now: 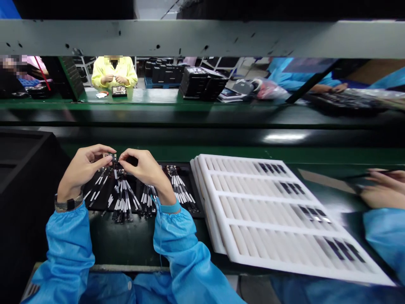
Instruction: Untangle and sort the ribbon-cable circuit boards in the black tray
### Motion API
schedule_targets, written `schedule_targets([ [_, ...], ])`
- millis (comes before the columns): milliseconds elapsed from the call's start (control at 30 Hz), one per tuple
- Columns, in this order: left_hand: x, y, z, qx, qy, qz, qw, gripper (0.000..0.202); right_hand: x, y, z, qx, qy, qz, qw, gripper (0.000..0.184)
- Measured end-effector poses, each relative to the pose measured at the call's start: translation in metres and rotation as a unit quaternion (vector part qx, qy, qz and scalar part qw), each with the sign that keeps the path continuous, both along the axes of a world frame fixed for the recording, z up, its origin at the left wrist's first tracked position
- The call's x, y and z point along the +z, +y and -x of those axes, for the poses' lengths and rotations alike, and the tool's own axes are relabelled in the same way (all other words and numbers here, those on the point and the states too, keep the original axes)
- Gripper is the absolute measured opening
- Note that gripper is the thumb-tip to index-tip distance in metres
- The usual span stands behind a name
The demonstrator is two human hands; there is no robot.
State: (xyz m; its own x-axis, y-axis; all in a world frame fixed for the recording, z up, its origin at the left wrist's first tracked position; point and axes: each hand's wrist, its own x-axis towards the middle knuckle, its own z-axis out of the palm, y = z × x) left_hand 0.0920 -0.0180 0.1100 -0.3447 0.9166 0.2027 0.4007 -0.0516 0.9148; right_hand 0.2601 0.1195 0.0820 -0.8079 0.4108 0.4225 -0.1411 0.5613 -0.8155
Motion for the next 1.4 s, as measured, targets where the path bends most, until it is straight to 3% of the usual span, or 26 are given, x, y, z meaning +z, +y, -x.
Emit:
schedule_targets([
  [533,-0.008,0.001,0.002,-0.010,-0.020,0.005,1.000,0.028,-0.001,-0.003,-0.001,0.004,0.010,-0.024,1.000,0.011],
  [900,-0.004,-0.001,0.006,-0.006,-0.004,0.004,1.000,0.028,0.002,-0.002,-0.004,-0.016,0.023,-0.003,1.000,0.008],
  [1400,-0.011,-0.001,0.006,-0.018,-0.034,-0.010,0.999,0.018,0.008,-0.005,-0.010,-0.003,-0.008,-0.049,0.999,0.020],
])
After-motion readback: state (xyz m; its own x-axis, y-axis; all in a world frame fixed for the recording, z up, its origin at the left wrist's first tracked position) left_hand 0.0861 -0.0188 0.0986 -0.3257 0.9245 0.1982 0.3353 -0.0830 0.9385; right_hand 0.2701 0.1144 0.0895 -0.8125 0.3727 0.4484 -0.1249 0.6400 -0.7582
